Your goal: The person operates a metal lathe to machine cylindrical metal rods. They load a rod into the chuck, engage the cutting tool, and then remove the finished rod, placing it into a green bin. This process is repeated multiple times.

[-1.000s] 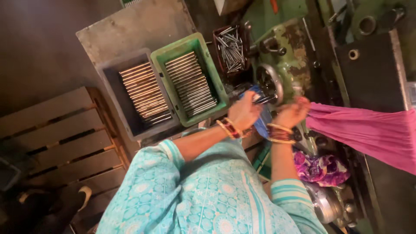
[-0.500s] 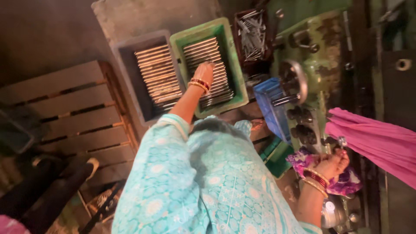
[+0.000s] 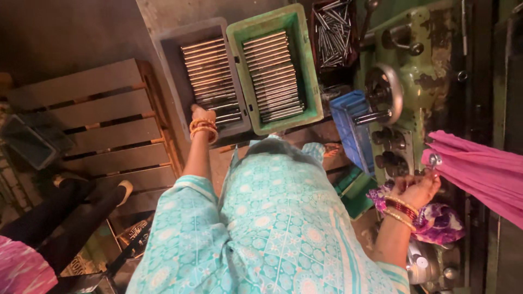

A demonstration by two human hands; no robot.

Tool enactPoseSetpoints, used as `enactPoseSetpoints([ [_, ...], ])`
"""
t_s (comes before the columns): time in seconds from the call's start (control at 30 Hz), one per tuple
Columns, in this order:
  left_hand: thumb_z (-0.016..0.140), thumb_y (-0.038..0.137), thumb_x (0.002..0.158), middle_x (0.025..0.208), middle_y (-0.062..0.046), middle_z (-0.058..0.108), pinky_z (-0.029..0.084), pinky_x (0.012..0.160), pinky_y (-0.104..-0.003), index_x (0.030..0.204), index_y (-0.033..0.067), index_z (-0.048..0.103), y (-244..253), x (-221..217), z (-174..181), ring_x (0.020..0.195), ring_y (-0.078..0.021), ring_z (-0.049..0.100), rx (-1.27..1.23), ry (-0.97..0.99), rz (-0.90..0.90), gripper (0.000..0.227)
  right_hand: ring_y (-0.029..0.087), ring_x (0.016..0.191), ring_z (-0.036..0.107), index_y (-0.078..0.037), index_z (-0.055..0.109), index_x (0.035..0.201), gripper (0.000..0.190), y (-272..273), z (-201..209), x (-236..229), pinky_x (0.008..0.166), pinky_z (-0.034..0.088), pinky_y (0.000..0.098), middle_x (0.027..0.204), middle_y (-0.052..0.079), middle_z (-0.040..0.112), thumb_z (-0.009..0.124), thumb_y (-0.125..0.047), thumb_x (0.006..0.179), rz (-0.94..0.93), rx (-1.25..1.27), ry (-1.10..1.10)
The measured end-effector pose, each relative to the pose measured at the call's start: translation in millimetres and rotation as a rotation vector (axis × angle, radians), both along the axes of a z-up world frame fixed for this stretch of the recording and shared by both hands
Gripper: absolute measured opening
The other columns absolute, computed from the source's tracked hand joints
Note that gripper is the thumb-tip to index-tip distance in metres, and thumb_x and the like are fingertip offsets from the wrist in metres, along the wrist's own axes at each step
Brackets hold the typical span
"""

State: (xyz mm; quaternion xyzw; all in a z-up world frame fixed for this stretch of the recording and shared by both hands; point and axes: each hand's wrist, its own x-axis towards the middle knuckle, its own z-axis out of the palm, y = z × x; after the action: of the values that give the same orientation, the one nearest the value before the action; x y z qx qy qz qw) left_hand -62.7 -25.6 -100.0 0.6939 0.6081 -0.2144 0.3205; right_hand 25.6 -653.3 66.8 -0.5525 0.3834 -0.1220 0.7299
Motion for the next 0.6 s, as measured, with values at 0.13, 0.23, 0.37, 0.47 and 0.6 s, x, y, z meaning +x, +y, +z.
enactPoseSetpoints([
  [0.13, 0.06, 0.014, 0.086, 0.127, -0.034, 0.061, 0.05, 0.1, -0.053, 0.132, -0.0001, 0.048, -5, 0, 5, 0.119, -0.0504, 0.06, 0.094, -0.011, 0.007, 0.05, 0.008, 0.048, 0.028, -0.02, 0.052, 0.11, 0.015, 8, 1, 6, 0.042, 0.021, 0.0248, 0.067, -0.003, 0.035, 0.066, -0.022, 0.113, 0.067, 0.029, -0.098],
  [0.23, 0.066, 0.013, 0.079, 0.124, -0.034, 0.06, 0.051, 0.096, -0.051, 0.129, -0.0017, 0.048, -2, 1, 8, 0.115, -0.0499, 0.06, 0.103, -0.021, -0.087, 0.056, 0.008, 0.049, 0.029, -0.018, 0.053, 0.11, 0.013, 3, 0, -6, 0.043, 0.023, 0.0259, 0.067, -0.003, 0.036, 0.065, -0.022, 0.112, 0.101, -0.009, -0.105],
  [0.37, 0.068, 0.021, 0.087, 0.119, -0.025, 0.069, 0.056, 0.096, -0.048, 0.108, 0.0045, 0.072, -8, 7, 15, 0.115, -0.0411, 0.067, -0.082, 0.282, -0.623, 0.027, 0.01, 0.048, 0.032, -0.015, 0.054, 0.108, 0.01, -10, -3, -16, 0.042, 0.024, 0.0261, 0.068, -0.001, 0.04, 0.061, -0.021, 0.113, 0.055, -0.011, -0.091],
  [0.47, 0.075, 0.03, 0.088, 0.109, -0.022, 0.072, 0.058, 0.087, -0.047, 0.096, 0.0053, 0.076, -6, 18, 43, 0.104, -0.0389, 0.07, 0.03, 0.138, -0.546, 0.026, 0.009, 0.051, 0.033, -0.016, 0.056, 0.114, 0.004, -15, -8, -33, 0.043, 0.026, 0.0256, 0.071, -0.002, 0.042, 0.055, -0.015, 0.11, 0.052, -0.022, -0.075],
  [0.6, 0.072, 0.028, 0.093, 0.101, -0.013, 0.078, 0.058, 0.078, -0.045, 0.093, 0.0122, 0.08, 11, 62, 101, 0.088, -0.0313, 0.074, 0.205, -0.223, -1.005, 0.018, 0.009, 0.053, 0.034, -0.018, 0.054, 0.116, 0.008, -21, 0, -42, 0.044, 0.026, 0.0251, 0.076, -0.003, 0.044, 0.056, -0.014, 0.11, 0.086, 0.001, -0.118],
])
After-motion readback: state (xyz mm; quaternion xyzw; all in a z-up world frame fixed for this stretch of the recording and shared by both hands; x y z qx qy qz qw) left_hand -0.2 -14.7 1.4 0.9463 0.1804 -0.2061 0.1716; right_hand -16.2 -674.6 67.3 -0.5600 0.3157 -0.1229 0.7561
